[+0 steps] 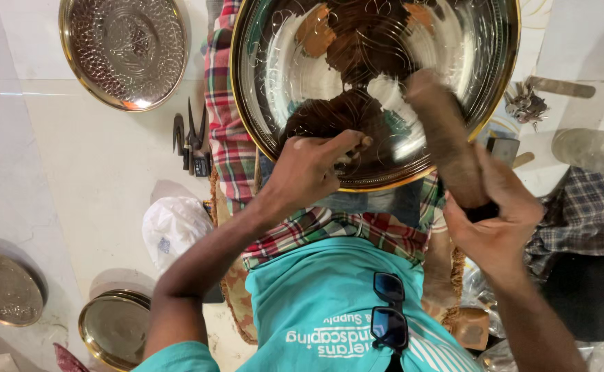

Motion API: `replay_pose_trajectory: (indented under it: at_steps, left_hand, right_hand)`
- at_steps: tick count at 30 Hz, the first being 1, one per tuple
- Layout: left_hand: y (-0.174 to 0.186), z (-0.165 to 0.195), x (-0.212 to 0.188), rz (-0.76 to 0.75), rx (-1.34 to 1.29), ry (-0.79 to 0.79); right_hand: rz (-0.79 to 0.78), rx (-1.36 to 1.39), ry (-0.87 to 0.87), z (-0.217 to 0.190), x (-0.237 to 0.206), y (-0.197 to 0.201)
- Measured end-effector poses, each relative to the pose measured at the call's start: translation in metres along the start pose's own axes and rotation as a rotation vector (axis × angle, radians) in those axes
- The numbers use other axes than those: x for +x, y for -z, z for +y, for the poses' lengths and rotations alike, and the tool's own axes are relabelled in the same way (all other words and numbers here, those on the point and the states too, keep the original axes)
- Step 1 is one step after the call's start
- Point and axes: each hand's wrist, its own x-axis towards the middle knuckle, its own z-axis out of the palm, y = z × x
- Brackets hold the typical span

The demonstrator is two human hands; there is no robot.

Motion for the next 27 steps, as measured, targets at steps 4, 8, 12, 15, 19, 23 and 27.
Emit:
replay_pose_trajectory:
  at_steps: [4, 8, 12, 15, 19, 23, 27]
  left_hand:
    - [-0.012, 0.013, -0.017, 0.106, 0.003, 0.241]
    - [-0.032, 0.024, -0.026, 0.373, 0.031, 0.317]
    - [-0.051, 0.035, -0.030, 0.582, -0.101, 0.377]
    - [-0.057, 0.038, -0.030, 0.632, -0.053, 0.428]
    - [-0.057, 0.040, -0.030, 0.672, -0.076, 0.439]
    - [-0.059, 0.042, -0.032, 0.691, -0.046, 0.459]
    - [-0.062, 0.040, -0.037, 0.697, -0.002, 0.453]
  right_hand:
    - [-0.270, -0.320, -0.142, -0.002, 0.029, 0.017]
    - [-0.394, -0.387, 0.053, -0.016, 0.069, 0.020]
    - [-0.678, -0.777, 0.031, -0.042, 0.101, 0.026]
    - [-0.691, -0.930, 0.243, -0.053, 0.115, 0.020]
    - [-0.784, -1.011, 0.254, -0.060, 0.126, 0.016]
    - [-0.644, -0.933, 0.440, -0.071, 0.131, 0.011]
    - [-0.691, -1.069, 0.456, -0.085, 0.127, 0.013]
